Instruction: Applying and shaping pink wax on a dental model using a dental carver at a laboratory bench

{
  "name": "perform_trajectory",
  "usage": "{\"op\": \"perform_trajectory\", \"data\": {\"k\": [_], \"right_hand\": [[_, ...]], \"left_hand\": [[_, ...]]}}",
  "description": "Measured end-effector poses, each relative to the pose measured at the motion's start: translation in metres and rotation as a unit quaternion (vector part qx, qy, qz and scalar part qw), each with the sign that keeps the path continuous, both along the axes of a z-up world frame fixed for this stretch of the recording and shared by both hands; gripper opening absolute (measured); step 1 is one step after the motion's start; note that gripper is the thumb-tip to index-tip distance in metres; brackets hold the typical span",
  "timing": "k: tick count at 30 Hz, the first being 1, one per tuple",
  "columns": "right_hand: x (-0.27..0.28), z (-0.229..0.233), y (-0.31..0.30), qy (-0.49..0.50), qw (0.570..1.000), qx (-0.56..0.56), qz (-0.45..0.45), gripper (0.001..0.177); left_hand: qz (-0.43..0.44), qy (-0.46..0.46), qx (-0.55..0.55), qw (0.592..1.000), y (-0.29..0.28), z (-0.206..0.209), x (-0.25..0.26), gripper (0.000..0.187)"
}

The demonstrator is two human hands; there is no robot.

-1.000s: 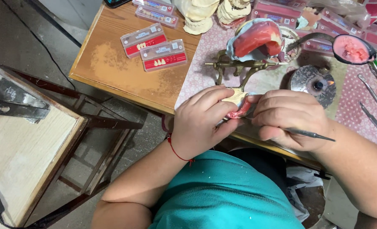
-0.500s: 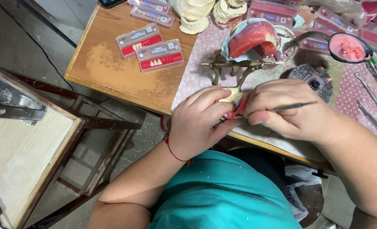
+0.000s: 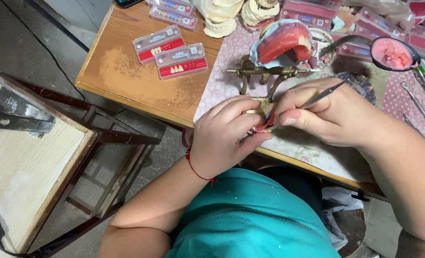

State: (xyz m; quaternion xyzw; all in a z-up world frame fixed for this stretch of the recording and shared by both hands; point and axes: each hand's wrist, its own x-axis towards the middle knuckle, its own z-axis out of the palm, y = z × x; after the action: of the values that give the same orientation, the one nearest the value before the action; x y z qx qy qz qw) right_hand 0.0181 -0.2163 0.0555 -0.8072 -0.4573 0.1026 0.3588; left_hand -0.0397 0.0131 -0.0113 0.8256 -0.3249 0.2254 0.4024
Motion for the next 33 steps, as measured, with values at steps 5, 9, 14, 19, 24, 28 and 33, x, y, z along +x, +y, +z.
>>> {"op": "perform_trajectory", "data": {"k": [5,9,14,19,24,28,33], "right_hand": [[0.0,0.004,0.002,0.02,1.0,-0.009,-0.007,0.035],[0.001,-0.002,-0.003,0.012,1.0,-0.005,-0.003,0.033],[-0.002,0.0,-0.001,-0.006,1.0,0.012,0.002,0.032],[-0.007,-0.003,0.0,-0.028,0.999,0.028,0.008,0.029],[-0.012,0.0,0.005,-0.047,0.997,0.048,0.036,0.024],[-0.018,0.005,0.012,-0.099,0.991,0.07,0.06,0.023],[-0.026,0.003,0.016,-0.161,0.983,0.074,0.049,0.022]], "left_hand": [[0.001,-0.001,-0.005,1.0,0.0,0.0,0.0,0.034],[0.0,0.0,-0.006,1.0,0.0,-0.001,0.0,0.03],[0.004,-0.003,-0.012,1.0,0.0,0.001,0.0,0.034],[0.012,0.015,-0.009,1.0,-0.003,-0.002,-0.004,0.022],[0.027,0.011,-0.005,1.0,-0.006,0.001,-0.006,0.022],[0.035,0.006,-0.011,0.999,-0.006,0.0,-0.008,0.02],[0.047,-0.003,-0.017,0.999,-0.007,0.002,-0.009,0.015]]}}
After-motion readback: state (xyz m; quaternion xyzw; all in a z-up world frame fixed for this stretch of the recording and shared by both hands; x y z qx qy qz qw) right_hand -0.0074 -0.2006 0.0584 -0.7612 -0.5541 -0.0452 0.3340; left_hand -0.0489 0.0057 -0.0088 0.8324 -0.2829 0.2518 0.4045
